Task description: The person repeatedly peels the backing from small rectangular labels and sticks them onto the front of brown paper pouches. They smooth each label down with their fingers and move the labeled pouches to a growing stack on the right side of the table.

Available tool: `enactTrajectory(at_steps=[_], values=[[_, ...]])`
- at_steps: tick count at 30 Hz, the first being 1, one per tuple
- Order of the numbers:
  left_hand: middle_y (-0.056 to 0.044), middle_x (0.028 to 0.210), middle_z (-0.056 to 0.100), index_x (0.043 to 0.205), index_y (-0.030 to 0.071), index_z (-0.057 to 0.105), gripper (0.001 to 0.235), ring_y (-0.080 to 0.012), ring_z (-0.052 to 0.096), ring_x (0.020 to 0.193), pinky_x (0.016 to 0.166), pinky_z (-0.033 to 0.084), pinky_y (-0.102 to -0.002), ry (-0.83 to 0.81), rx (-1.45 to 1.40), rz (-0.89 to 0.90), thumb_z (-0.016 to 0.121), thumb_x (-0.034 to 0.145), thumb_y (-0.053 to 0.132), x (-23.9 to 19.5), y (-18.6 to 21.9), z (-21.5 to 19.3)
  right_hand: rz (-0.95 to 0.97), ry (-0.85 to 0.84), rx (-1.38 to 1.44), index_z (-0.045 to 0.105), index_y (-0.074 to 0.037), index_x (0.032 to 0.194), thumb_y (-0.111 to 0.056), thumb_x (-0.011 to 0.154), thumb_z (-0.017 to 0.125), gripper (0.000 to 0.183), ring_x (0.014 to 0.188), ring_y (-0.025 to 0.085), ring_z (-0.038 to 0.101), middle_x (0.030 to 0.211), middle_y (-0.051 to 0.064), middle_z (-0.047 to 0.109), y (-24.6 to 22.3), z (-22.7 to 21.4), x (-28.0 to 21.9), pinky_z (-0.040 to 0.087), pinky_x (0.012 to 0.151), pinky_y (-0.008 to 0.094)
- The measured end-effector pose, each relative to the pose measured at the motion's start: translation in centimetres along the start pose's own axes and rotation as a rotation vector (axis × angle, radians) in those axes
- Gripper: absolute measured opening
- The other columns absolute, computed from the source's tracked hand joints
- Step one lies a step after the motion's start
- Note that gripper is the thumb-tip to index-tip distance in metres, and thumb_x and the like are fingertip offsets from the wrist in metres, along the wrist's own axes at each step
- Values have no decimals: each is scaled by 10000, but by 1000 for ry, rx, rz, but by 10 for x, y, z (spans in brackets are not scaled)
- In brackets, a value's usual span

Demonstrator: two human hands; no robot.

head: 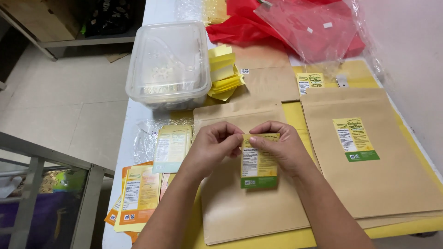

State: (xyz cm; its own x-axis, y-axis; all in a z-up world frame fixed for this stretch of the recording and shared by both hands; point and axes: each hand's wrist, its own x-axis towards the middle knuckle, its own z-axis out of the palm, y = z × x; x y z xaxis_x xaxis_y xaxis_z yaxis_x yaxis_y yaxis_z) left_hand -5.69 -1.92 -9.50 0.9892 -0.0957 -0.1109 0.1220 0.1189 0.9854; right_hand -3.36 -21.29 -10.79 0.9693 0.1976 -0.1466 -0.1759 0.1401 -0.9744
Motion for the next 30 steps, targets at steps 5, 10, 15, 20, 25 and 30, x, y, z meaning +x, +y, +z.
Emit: enactTrajectory(at_steps=[5, 10, 15, 20, 25, 30], values=[[-156, 722, 691, 908, -65, 715, 91, -209, 718, 674, 638, 638, -334, -51, -128, -45, 681, 896, 18, -1, -16, -2, 90, 23, 45, 736, 73, 888, 30, 689, 880, 249, 597, 254, 727, 711, 188, 689, 0, 4, -2, 610, 553, 347], [-165, 717, 684, 896, -79, 707, 82, -213, 718, 667, 627, 634, -336, -62, -137, -74, 676, 883, -4, -2, -13, -3, 105, 14, 2, 734, 79, 870, 34, 686, 883, 240, 601, 244, 717, 699, 192, 689, 2, 2, 2, 604, 556, 340], [-179, 717, 683, 898, -101, 698, 86, -216, 726, 668, 632, 645, -351, -76, -170, -94, 674, 873, -22, -4, -18, -4, 111, 1, -54, 742, 86, 854, 37, 690, 885, 224, 598, 229, 706, 681, 200, 703, 0, 2, 1, 593, 558, 324], [-187, 711, 680, 899, -115, 692, 87, -218, 732, 662, 633, 657, -366, -98, -173, -96, 683, 874, -32, -5, -18, -3, 93, 3, -68, 738, 93, 848, 44, 688, 877, 218, 608, 222, 699, 678, 202, 702, 2, 1, -1, 594, 563, 326], [-205, 715, 684, 898, -131, 696, 90, -228, 737, 659, 633, 667, -382, -93, -186, -92, 688, 869, -47, -6, -19, -2, 62, -24, -116, 750, 81, 840, 23, 688, 892, 216, 626, 197, 682, 679, 191, 709, 1, 1, -3, 577, 568, 303], [-204, 700, 678, 887, -131, 697, 83, -227, 736, 645, 627, 674, -381, -97, -194, -96, 689, 866, -52, -6, -20, 0, 40, -31, -108, 750, 81, 836, 22, 683, 900, 222, 620, 199, 680, 675, 193, 709, 5, -2, -3, 578, 566, 301]])
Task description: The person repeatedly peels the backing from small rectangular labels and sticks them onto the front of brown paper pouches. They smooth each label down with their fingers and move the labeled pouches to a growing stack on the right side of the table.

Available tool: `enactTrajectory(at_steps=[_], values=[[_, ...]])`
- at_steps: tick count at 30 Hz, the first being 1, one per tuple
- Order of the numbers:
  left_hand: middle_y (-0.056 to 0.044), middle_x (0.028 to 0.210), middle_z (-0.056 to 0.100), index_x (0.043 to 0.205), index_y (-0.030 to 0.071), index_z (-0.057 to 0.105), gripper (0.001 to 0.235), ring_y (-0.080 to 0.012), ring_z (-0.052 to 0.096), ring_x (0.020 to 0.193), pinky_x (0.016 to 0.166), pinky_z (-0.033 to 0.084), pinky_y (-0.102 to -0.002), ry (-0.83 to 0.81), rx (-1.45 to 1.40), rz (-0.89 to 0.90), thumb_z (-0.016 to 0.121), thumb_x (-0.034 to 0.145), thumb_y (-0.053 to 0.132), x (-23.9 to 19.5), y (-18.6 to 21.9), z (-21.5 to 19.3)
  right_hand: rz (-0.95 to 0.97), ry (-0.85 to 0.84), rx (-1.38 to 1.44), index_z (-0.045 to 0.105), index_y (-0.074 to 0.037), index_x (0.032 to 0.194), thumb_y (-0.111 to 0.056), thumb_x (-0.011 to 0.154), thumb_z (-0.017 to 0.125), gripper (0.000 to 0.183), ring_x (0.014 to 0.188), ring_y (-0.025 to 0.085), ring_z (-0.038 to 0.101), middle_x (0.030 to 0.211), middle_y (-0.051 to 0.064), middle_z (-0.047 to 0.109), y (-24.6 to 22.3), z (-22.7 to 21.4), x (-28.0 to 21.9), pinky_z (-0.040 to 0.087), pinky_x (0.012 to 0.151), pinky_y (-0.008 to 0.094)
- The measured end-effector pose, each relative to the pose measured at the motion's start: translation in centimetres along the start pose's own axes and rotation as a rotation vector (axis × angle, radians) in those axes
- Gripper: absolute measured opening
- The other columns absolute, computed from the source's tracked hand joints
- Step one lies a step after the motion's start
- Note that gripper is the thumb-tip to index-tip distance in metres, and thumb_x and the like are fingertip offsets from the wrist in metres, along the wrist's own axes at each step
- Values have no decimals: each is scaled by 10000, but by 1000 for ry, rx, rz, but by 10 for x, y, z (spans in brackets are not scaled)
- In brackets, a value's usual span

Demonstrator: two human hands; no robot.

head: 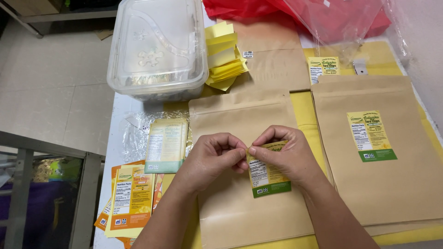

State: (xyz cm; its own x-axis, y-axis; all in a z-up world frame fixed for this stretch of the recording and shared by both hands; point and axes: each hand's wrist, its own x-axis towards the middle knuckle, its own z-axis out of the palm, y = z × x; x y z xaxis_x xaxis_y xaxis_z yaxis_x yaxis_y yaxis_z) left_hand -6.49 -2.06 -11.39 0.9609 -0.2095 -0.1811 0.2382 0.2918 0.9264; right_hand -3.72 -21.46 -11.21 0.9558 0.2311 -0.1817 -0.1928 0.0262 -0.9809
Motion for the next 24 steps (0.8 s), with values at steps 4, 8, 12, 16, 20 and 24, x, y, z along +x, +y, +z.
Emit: enactTrajectory(at_steps=[4, 8, 12, 16, 20, 24], values=[[-215, 717, 686, 899, -143, 703, 93, -234, 746, 663, 642, 680, -389, 14, 20, -4, 692, 870, -55, -2, 0, 2, -20, -6, -15, 754, 81, 832, 21, 685, 902, 217, 614, 208, 680, 676, 204, 719, 0, -1, 0, 577, 564, 301], [-221, 729, 696, 914, -152, 704, 117, -230, 753, 677, 663, 688, -377, 27, 50, -6, 702, 875, -42, -3, 1, 2, -61, -12, -43, 755, 82, 829, 20, 692, 901, 209, 620, 215, 688, 684, 219, 732, 5, -4, 2, 583, 571, 310], [-222, 743, 704, 917, -152, 710, 111, -231, 761, 693, 671, 692, -373, 30, 86, -10, 697, 878, -49, -4, 5, 4, -69, -11, -34, 758, 87, 834, 17, 687, 904, 220, 625, 225, 697, 689, 228, 738, 1, -3, 0, 589, 574, 319], [-218, 758, 717, 930, -145, 714, 132, -225, 767, 721, 696, 695, -372, 56, 131, -8, 709, 877, -24, -7, 8, 6, -93, 0, -66, 766, 74, 830, 32, 694, 885, 185, 649, 205, 708, 709, 213, 762, -3, -1, -2, 597, 604, 318], [-178, 735, 725, 910, -105, 734, 115, -195, 766, 704, 664, 690, -327, 81, 235, 34, 723, 868, 1, -8, 9, 8, -150, 4, -128, 780, 55, 814, 42, 695, 876, 154, 669, 186, 728, 725, 198, 785, -4, 0, -4, 611, 619, 314], [-128, 702, 725, 880, -51, 764, 92, -123, 716, 656, 608, 656, -279, 99, 372, 56, 741, 864, 36, -11, 18, 13, -177, 7, -138, 779, 55, 813, 35, 690, 883, 162, 680, 182, 724, 730, 197, 789, -5, 1, -5, 617, 632, 320]])
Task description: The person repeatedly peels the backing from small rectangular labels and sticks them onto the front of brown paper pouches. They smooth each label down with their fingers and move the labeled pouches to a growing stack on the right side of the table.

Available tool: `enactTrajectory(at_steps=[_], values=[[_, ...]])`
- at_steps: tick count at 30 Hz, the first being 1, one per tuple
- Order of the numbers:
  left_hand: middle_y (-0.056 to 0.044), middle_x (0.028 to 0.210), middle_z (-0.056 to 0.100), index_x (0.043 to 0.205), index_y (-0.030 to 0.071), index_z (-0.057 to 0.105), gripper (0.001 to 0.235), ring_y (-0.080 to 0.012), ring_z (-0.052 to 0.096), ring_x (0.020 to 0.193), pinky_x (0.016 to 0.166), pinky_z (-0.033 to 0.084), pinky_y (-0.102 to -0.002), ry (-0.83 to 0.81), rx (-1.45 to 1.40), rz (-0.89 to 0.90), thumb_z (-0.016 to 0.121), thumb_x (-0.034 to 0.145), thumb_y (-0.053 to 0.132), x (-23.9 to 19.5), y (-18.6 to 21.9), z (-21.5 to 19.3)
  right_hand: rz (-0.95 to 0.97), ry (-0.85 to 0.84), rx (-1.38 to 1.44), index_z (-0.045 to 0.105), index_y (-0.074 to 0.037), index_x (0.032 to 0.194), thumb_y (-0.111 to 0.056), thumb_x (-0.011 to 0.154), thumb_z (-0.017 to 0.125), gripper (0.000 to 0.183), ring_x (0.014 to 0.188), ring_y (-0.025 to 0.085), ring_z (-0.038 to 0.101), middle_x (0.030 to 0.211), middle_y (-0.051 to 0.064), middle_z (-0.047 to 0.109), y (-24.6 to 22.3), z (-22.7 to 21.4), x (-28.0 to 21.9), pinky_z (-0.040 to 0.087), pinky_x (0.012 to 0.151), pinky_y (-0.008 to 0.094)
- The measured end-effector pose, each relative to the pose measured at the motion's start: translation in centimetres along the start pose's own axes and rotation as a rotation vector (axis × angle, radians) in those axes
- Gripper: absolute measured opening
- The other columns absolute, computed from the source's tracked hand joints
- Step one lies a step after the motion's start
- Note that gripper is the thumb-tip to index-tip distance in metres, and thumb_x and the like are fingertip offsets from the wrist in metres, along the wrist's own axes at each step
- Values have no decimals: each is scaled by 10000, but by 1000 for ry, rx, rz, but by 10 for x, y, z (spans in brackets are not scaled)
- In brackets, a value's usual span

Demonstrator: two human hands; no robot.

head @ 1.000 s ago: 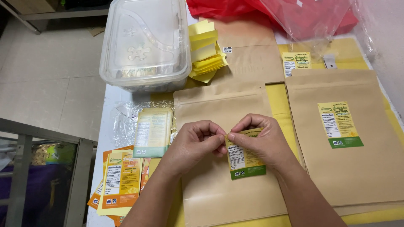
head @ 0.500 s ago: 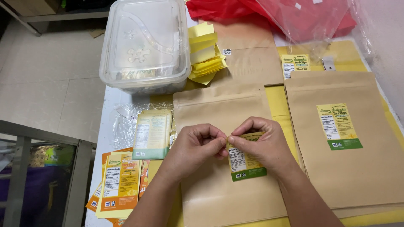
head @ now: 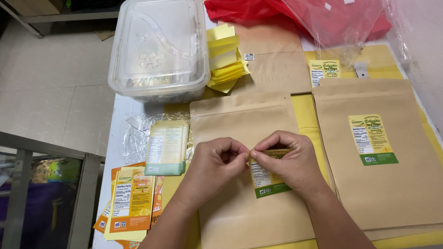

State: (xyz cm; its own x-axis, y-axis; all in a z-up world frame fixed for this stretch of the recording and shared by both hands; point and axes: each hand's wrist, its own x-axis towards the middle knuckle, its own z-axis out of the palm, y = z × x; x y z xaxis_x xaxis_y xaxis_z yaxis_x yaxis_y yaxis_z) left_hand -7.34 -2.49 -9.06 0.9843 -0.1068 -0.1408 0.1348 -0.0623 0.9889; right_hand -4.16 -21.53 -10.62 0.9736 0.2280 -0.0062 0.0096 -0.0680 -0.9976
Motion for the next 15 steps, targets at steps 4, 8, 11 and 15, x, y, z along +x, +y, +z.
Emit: enactTrajectory(at_steps=[4, 8, 11, 15], values=[[-128, 696, 728, 844, -16, 780, 82, -126, 677, 645, 574, 609, -268, 43, 112, 72, 755, 845, 62, -2, 2, 1, -44, 6, -35, 785, 47, 799, 49, 689, 868, 137, 688, 183, 736, 731, 190, 797, 1, 1, -1, 623, 640, 328], [36, 712, 735, 806, 122, 765, 64, -54, 618, 616, 559, 498, -231, 102, 362, 253, 711, 834, 102, -3, -7, 2, -87, 66, -191, 761, -59, 721, -11, 734, 865, 115, 668, 92, 731, 725, 47, 791, -8, 8, -5, 608, 621, 207], [7, 743, 723, 840, 111, 739, 59, -109, 635, 639, 576, 502, -262, 111, 434, 373, 685, 851, 90, -2, -15, 2, -164, 70, -234, 752, -70, 713, -11, 737, 851, 118, 658, 78, 717, 725, 31, 784, -6, 9, -6, 600, 616, 197], [-24, 773, 700, 864, 91, 701, 52, -163, 647, 690, 604, 497, -303, 98, 492, 499, 666, 867, 53, -2, -17, 2, -266, 67, -273, 744, -68, 726, -2, 745, 841, 119, 663, 78, 718, 738, 33, 776, -5, 9, -6, 600, 621, 184]])
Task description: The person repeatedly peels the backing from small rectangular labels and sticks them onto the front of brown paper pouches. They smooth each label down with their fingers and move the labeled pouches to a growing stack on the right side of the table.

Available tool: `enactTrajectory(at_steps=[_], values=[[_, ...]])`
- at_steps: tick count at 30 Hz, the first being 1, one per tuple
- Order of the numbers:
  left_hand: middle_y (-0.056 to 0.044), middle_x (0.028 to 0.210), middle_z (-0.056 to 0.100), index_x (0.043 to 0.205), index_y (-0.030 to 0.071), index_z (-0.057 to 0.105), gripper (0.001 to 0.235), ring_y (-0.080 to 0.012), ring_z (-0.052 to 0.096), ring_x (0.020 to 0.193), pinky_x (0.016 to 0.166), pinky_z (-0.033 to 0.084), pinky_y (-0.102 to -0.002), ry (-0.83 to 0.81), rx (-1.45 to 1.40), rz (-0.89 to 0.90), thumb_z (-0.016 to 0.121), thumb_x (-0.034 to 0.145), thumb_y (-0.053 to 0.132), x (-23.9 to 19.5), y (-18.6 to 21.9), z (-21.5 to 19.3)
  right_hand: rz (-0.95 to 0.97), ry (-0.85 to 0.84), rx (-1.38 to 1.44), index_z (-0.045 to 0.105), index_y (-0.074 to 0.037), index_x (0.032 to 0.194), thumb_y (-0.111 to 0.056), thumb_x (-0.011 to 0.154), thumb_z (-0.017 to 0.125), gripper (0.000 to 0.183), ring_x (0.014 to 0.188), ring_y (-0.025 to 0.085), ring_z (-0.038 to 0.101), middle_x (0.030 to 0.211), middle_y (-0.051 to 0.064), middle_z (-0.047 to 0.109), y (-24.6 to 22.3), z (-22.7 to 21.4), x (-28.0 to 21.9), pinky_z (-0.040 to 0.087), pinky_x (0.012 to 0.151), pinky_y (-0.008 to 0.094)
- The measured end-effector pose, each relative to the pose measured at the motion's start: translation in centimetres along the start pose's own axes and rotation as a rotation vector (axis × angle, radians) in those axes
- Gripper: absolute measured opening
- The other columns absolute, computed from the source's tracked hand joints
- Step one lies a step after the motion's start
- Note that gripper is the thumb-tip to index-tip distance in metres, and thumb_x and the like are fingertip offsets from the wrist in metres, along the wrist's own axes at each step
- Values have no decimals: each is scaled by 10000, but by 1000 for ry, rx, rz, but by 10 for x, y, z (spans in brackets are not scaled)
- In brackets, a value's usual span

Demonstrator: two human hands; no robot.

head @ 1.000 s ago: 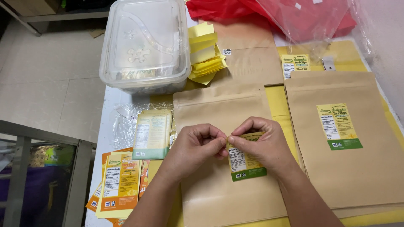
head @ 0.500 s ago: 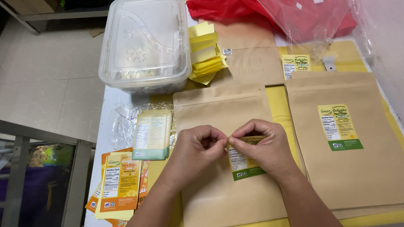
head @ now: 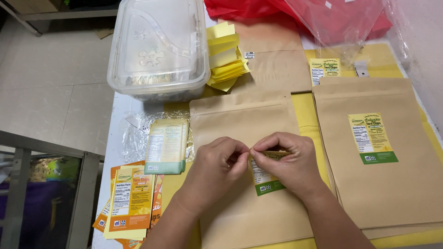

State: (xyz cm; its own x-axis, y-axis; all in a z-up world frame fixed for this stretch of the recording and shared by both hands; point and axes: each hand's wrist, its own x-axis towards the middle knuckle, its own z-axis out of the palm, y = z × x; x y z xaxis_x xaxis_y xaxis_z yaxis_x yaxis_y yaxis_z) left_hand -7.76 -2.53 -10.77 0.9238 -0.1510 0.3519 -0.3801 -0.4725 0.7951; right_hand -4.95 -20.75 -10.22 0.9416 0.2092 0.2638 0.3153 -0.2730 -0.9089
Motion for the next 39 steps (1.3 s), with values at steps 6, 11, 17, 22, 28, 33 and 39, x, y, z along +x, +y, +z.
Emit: enactTrajectory(at_steps=[6, 11, 17, 22, 28, 33, 39], values=[[-63, 804, 637, 891, 55, 626, 88, -195, 610, 649, 593, 497, -324, 61, 128, 174, 663, 873, -22, -2, 0, 4, -130, -1, -64, 742, -69, 760, 11, 759, 823, 114, 684, 89, 730, 753, 34, 768, 1, 0, 0, 633, 658, 189], [-66, 790, 609, 873, 51, 598, 101, -209, 570, 616, 552, 469, -344, 77, 183, 198, 656, 869, -31, -2, 0, 6, -152, -8, -79, 735, -67, 755, 24, 763, 810, 118, 686, 88, 723, 749, 29, 762, -1, 0, 1, 625, 657, 185], [-63, 792, 646, 885, 59, 639, 62, -193, 614, 647, 587, 490, -314, 38, 60, 114, 657, 867, 2, -1, 2, 2, -98, -14, -61, 736, -75, 747, 9, 754, 832, 128, 673, 74, 715, 747, 23, 768, 2, -1, 1, 618, 644, 180], [-47, 778, 677, 890, 70, 682, 51, -175, 635, 672, 599, 487, -302, 11, -2, 62, 657, 880, 27, 1, 5, -2, -37, -6, -37, 732, -77, 720, -1, 747, 837, 133, 654, 69, 705, 726, 19, 764, -1, -2, 1, 594, 620, 179], [-50, 793, 670, 895, 65, 668, 42, -186, 639, 685, 615, 496, -312, 28, 38, 100, 662, 891, 23, 0, 3, 1, -13, -8, -9, 734, -74, 721, -4, 749, 837, 128, 661, 72, 705, 734, 24, 769, 2, -2, 1, 588, 620, 188], [-55, 805, 644, 903, 62, 645, 70, -183, 617, 664, 618, 501, -308, 48, 83, 147, 681, 892, 2, -2, 3, 3, -43, -1, -14, 735, -77, 732, 11, 747, 820, 124, 664, 74, 706, 734, 23, 764, 2, -1, 1, 587, 620, 186], [-66, 799, 597, 876, 55, 590, 92, -208, 563, 612, 563, 474, -337, 104, 187, 217, 649, 892, -13, -3, 4, 6, -130, -8, -37, 730, -59, 760, 25, 762, 813, 118, 682, 92, 727, 752, 42, 765, 0, 0, 1, 636, 662, 192]])
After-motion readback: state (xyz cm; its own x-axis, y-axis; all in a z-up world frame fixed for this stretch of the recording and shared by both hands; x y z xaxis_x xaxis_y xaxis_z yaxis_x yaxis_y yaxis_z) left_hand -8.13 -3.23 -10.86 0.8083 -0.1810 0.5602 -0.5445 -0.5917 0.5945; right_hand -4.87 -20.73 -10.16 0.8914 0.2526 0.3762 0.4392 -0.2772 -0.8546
